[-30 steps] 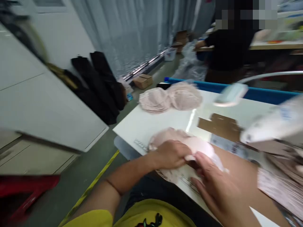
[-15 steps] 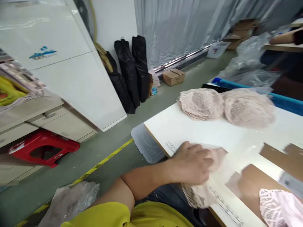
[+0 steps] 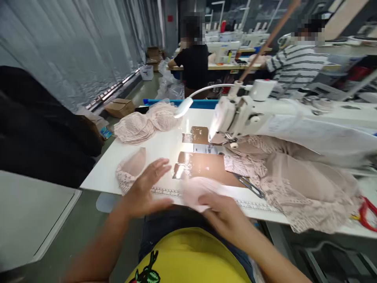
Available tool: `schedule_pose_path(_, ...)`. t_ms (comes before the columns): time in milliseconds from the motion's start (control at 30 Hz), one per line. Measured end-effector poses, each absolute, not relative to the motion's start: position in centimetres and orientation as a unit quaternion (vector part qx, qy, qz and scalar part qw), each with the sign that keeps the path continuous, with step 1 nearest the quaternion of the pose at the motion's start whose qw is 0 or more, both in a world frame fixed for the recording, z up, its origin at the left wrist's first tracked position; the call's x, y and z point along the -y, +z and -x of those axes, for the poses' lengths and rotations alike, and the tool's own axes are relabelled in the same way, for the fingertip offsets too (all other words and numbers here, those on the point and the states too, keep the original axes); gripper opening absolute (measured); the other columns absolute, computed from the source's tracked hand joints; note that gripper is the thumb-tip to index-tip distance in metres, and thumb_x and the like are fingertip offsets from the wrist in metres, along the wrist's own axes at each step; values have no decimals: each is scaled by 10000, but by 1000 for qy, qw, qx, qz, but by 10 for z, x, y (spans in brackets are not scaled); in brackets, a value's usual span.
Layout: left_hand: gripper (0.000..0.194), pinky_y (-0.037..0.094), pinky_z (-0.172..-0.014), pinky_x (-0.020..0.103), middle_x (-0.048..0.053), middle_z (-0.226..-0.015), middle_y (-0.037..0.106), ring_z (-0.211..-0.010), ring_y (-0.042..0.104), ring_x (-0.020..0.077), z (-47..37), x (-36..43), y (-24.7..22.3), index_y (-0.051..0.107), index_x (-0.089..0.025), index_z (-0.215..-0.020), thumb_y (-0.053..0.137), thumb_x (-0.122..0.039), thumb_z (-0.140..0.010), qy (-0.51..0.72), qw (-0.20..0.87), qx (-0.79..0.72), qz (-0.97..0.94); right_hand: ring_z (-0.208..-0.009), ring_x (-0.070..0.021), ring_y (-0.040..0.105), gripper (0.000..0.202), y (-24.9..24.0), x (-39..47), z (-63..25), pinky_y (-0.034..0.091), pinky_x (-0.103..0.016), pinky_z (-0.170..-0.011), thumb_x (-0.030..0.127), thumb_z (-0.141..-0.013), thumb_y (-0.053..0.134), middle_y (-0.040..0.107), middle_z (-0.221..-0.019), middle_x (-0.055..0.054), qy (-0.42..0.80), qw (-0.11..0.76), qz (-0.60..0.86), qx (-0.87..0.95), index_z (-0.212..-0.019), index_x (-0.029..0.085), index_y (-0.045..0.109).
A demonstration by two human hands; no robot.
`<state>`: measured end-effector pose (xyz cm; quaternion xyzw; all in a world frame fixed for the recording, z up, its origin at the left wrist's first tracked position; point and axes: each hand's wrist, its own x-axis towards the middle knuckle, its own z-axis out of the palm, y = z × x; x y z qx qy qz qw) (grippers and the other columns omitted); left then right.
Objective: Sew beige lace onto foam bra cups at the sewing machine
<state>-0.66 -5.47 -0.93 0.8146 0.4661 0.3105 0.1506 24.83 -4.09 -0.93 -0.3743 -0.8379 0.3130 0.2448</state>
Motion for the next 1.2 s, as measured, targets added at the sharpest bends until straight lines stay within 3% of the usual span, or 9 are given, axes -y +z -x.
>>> schedule_pose_path(67, 737, 392, -1015, 391, 117, -1344, 518, -1197, 498, 285, -19, 58, -2, 387, -215, -1381, 691, -415, -740, 279, 282, -398, -827, -732, -179, 639, 150, -6, 46, -250, 507, -269, -649, 178, -836, 507, 690, -818, -23, 383, 257, 346, 817, -882, 215, 645)
schedule_pose_path(200, 253, 460, -731, 259, 37, -924, 684, -813, 616, 181, -49, 53, 1, 629, -189, -1061, 562, -306, -848, 262, 434, -399, -764, -804, -169, 618, 185, 1, 34, -240, 477, -268, -707, 97, -796, 496, 666, -887, -39, 395, 305, 308, 810, -889, 203, 615)
schedule_pose_path(333, 152, 420, -677, 235, 22, -839, 677, -762, 591, 170, -47, 37, -3, 669, -172, -896, 552, -186, -799, 272, 428, -451, -734, -672, -151, 593, 147, 13, 19, -253, 430, -247, -575, 107, -774, 516, 644, -770, -24, 282, 319, 295, 855, -829, 219, 594)
schedule_pose_path(467, 207, 383, -637, 238, 8, -756, 638, -699, 549, 165, -32, 22, -10, 668, -190, -901, 502, -144, -786, 261, 329, -578, -700, -801, -187, 625, 150, 28, 17, -281, 460, -288, -673, 133, -798, 583, 657, -855, -34, 159, 491, 381, 767, -870, 264, 586)
schedule_pose_path(533, 198, 375, -602, 239, 13, -707, 607, -659, 525, 157, -30, 20, -12, 668, -172, -891, 480, -213, -844, 277, 402, -570, -661, -813, -196, 614, 105, 29, 14, -289, 454, -299, -695, 167, -806, 608, 648, -828, -34, 130, 517, 435, 725, -849, 261, 590)
schedule_pose_path(700, 499, 463, -712, 306, 80, -906, 648, -756, 596, 187, -45, 28, -5, 550, -194, -1271, 542, -473, -858, 236, 738, -271, -571, -692, -168, 566, 237, 2, -5, -286, 421, -266, -606, 421, -850, 576, 637, -788, -35, 452, 313, 430, 716, -789, 195, 616)
schedule_pose_path(833, 795, 477, -689, 272, 92, -1193, 552, -785, 577, 148, -60, 24, -2, 185, -340, -1476, 631, -415, -822, 290, 701, -283, -587, -648, -136, 528, 349, -23, -7, -274, 405, -236, -580, 503, -802, 623, 579, -711, 3, 732, 206, 302, 575, -792, 155, 597)
schedule_pose_path(1000, 797, 413, -957, 333, 88, -1307, 485, -1100, 502, 243, -61, 2, -11, 374, -275, -1414, 751, -294, -713, 292, 578, -381, -660, -689, -120, 537, 295, -30, -4, -267, 411, -228, -622, 400, -763, 707, 574, -757, -9, 845, 204, 217, 444, -783, 126, 597)
schedule_pose_path(1200, 312, 468, -698, 271, 66, -872, 608, -802, 585, 199, -45, 0, -17, 622, -126, -1040, 601, -354, -828, 207, 728, -350, -552, -710, -123, 587, 331, -34, -9, -276, 449, -228, -622, 342, -788, 702, 621, -808, -3, 796, 333, 301, 406, -1027, 190, 531)
